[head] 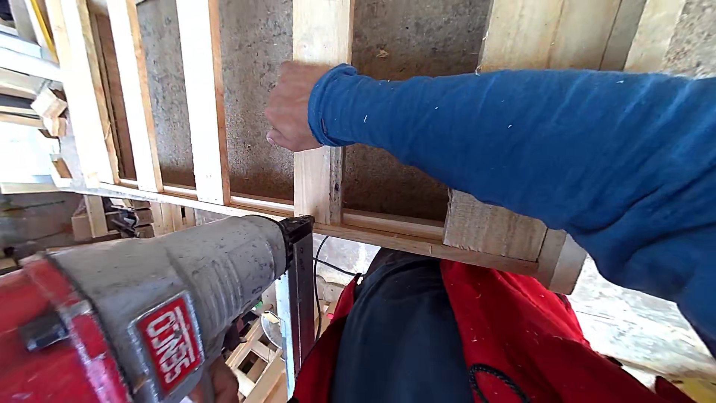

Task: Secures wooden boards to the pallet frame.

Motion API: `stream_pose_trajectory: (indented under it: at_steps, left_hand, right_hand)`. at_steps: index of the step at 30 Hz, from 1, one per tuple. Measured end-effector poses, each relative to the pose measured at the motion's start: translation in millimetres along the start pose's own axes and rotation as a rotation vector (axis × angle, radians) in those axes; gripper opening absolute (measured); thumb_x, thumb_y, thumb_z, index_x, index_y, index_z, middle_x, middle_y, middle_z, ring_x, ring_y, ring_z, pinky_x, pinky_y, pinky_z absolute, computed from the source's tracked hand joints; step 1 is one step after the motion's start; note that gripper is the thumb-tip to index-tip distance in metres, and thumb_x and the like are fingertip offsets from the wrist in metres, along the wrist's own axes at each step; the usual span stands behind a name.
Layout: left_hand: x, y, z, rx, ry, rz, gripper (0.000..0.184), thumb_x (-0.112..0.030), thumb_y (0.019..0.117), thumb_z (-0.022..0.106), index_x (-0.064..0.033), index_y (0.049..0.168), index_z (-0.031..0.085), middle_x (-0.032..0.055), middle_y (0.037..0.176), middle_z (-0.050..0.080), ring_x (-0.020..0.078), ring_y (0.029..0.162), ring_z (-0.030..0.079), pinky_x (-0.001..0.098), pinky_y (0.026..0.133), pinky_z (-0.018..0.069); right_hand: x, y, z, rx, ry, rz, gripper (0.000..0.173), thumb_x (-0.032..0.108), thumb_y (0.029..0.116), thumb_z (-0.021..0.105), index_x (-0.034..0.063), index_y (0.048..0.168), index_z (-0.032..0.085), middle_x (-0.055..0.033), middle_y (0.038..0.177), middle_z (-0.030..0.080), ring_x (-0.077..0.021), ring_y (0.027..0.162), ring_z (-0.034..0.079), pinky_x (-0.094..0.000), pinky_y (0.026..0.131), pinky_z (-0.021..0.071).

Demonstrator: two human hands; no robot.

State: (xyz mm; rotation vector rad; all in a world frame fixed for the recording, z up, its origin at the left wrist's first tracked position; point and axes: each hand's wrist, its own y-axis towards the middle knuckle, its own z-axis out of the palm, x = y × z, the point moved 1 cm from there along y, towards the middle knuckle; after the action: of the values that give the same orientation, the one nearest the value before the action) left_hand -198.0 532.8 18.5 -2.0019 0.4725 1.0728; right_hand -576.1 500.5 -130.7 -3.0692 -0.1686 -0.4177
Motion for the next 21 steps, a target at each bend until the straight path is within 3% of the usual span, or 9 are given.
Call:
stream_pose_trajectory:
  at_steps: [1, 5, 7, 11, 13, 19, 21]
  left_hand:
    - [-1.3, 2.2, 4.7, -0.01, -0.015, -0.015, 0.021, -0.04, 0.099, 0.063, -0.0252, 0.107, 0.074, -0.0013, 0.086, 0.074, 0.0129, 0.073, 0.071, 0.0325, 0.068, 0.0604]
    - [-4.5, 7.0, 9.0, 0.04, -0.014, -0.033, 0.025, -0.038, 0.1018, 0.06, -0.0217, 0.115, 0.073, -0.0015, 0.088, 0.074, 0.0135, 0.073, 0.072, 0.0332, 0.071, 0.0615]
    - [-10.2, 10.1, 11.6, 0.047, 0.044, -0.047, 0.026, -0.04, 0.1033, 0.056, -0.0243, 0.116, 0.072, -0.0046, 0.091, 0.075, 0.0114, 0.074, 0.072, 0.032, 0.073, 0.0614]
    - [-0.6, 3.7, -8.4, 0.069, 0.06, -0.001, 0.027, -0.035, 0.1064, 0.052, -0.0195, 0.117, 0.072, 0.0021, 0.094, 0.075, 0.0168, 0.078, 0.073, 0.0383, 0.073, 0.0616]
    - [-10.4, 9.9, 4.0, 0.056, 0.118, -0.016, 0.027, -0.036, 0.1067, 0.051, -0.0239, 0.117, 0.073, -0.003, 0.093, 0.075, 0.0106, 0.078, 0.072, 0.0325, 0.075, 0.0607]
    - [-20.2, 15.6, 8.6, 0.058, 0.096, -0.078, 0.025, -0.038, 0.1052, 0.054, -0.0254, 0.117, 0.072, -0.0057, 0.088, 0.074, 0.0088, 0.074, 0.071, 0.0298, 0.07, 0.0603]
    - [-26.7, 17.8, 19.7, 0.011, 0.091, -0.102, 0.017, -0.035, 0.1022, 0.057, -0.0255, 0.111, 0.069, -0.0095, 0.084, 0.074, 0.0058, 0.071, 0.071, 0.0254, 0.068, 0.0601]
  right_hand:
    - [-0.2, -0.2, 0.2, -0.001, 0.001, -0.001, 0.059, 0.045, 0.1079, 0.034, 0.0027, 0.081, 0.065, -0.0144, 0.076, 0.064, -0.0349, 0.08, 0.066, -0.0589, 0.085, 0.0453]
    - [-1.4, -1.9, 1.9, -0.003, 0.011, 0.002, 0.058, 0.045, 0.1075, 0.035, 0.0024, 0.083, 0.066, -0.0145, 0.078, 0.065, -0.035, 0.084, 0.066, -0.0594, 0.089, 0.0448]
    - [-1.1, -1.4, 0.3, 0.003, 0.017, -0.002, 0.057, 0.044, 0.1077, 0.036, 0.002, 0.085, 0.066, -0.0148, 0.081, 0.066, -0.0351, 0.087, 0.067, -0.0596, 0.094, 0.044]
    - [-1.8, -0.5, 1.0, -0.01, 0.029, -0.008, 0.057, 0.045, 0.1074, 0.037, 0.0024, 0.086, 0.067, -0.0146, 0.082, 0.067, -0.0348, 0.087, 0.067, -0.059, 0.091, 0.0441]
    - [-2.7, -1.2, 1.6, -0.017, 0.037, -0.014, 0.056, 0.045, 0.1077, 0.036, 0.0023, 0.088, 0.068, -0.0145, 0.081, 0.067, -0.035, 0.087, 0.067, -0.0595, 0.093, 0.0436]
    - [-3.8, -2.3, -0.1, -0.006, 0.037, -0.016, 0.054, 0.043, 0.1075, 0.038, 0.0023, 0.088, 0.068, -0.0142, 0.082, 0.066, -0.0346, 0.088, 0.066, -0.0586, 0.094, 0.0434]
    - [-1.9, -3.0, 0.8, -0.002, 0.038, -0.021, 0.054, 0.043, 0.1072, 0.038, 0.0014, 0.088, 0.068, -0.0155, 0.084, 0.067, -0.0357, 0.09, 0.067, -0.059, 0.095, 0.0434]
